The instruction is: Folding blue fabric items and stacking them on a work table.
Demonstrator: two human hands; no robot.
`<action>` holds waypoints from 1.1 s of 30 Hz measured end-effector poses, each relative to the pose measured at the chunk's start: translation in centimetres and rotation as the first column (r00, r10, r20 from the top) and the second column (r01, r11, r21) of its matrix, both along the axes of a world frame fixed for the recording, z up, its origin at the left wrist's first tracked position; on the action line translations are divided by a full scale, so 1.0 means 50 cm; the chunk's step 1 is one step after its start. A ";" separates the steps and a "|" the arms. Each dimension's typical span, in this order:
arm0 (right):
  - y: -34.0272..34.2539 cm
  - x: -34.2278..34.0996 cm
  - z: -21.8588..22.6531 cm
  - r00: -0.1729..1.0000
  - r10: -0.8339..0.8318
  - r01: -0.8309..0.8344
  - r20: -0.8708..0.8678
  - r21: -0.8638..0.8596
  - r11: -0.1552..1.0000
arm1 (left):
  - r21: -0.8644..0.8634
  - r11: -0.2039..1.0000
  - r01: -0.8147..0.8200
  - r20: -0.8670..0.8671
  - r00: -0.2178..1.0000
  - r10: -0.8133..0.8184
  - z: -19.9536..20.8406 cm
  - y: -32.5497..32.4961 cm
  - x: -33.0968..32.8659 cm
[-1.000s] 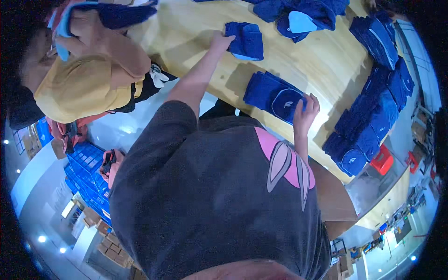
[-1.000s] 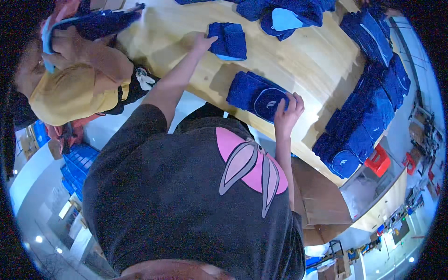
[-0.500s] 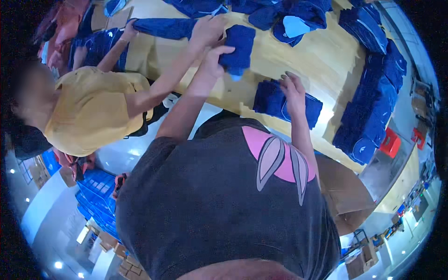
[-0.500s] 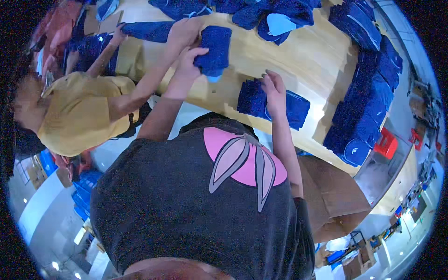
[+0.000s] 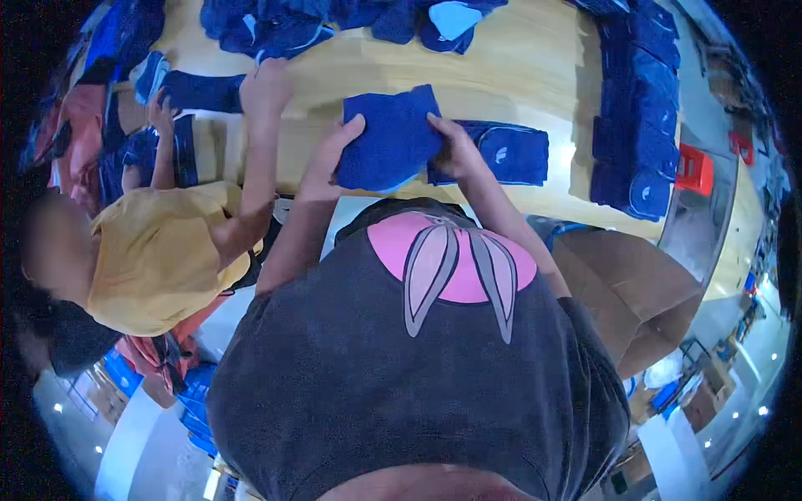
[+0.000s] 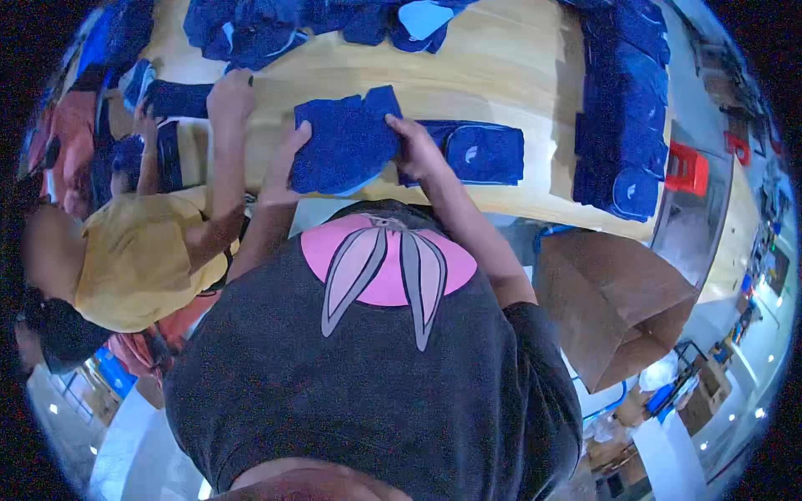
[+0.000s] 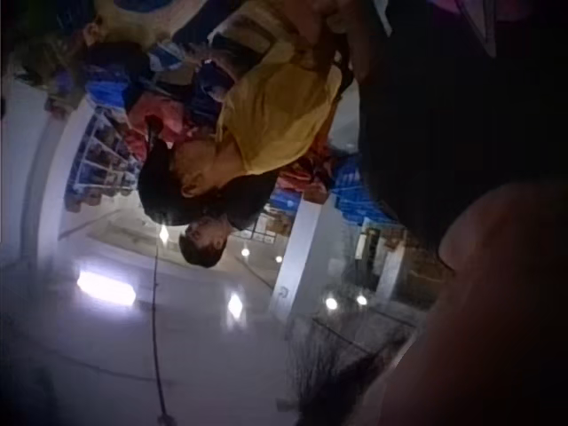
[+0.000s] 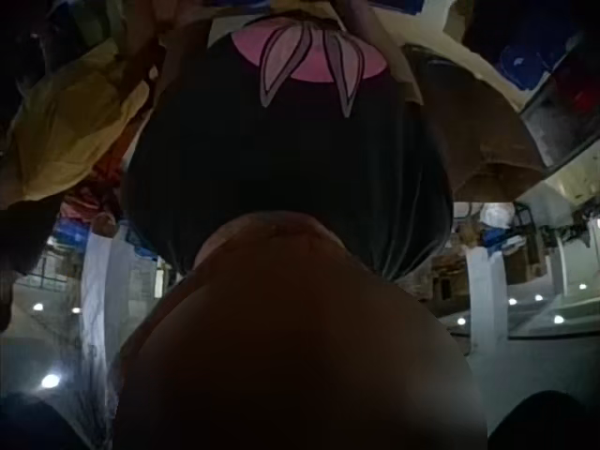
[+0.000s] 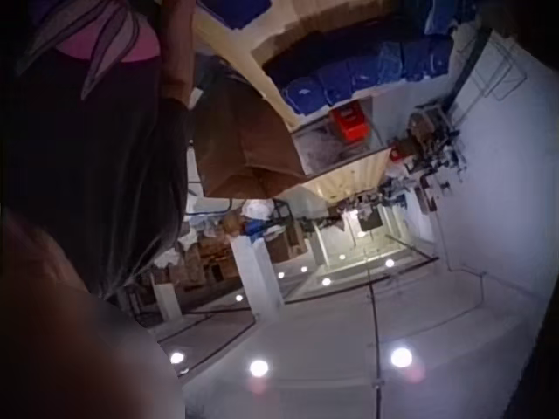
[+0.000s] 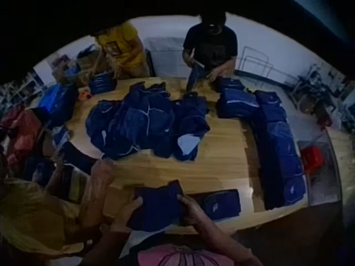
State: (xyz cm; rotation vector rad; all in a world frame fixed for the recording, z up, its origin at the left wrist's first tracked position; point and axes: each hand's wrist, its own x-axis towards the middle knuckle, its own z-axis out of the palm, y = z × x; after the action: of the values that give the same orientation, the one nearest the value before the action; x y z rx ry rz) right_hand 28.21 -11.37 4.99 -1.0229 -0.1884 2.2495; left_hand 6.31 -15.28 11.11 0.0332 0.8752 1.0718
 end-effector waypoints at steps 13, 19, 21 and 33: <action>-0.079 0.414 0.002 0.534 -0.404 0.113 0.743 0.411 0.905 | 0.340 0.813 0.472 -0.438 0.845 -0.308 -0.119 0.088 0.224; -0.116 0.430 -0.098 -0.018 -0.288 -0.252 0.957 0.275 0.928 | 0.070 0.723 0.687 -0.905 0.349 -0.244 -0.286 0.054 0.233; -0.103 0.391 -0.059 -0.147 -0.558 -0.454 0.817 0.446 0.771 | 0.141 0.747 0.650 -0.980 0.201 0.011 -0.265 0.044 0.218; -0.073 0.317 -0.109 -0.214 -0.426 -0.892 0.879 0.002 0.451 | -0.059 0.870 0.490 -0.888 -0.424 0.178 -0.315 0.439 0.270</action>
State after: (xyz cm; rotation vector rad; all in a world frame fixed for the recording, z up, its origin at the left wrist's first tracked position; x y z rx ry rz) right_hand 44.09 -15.00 -0.47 -1.9423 -2.3362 0.4412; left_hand 19.80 6.67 -4.63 1.8548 2.1508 0.5654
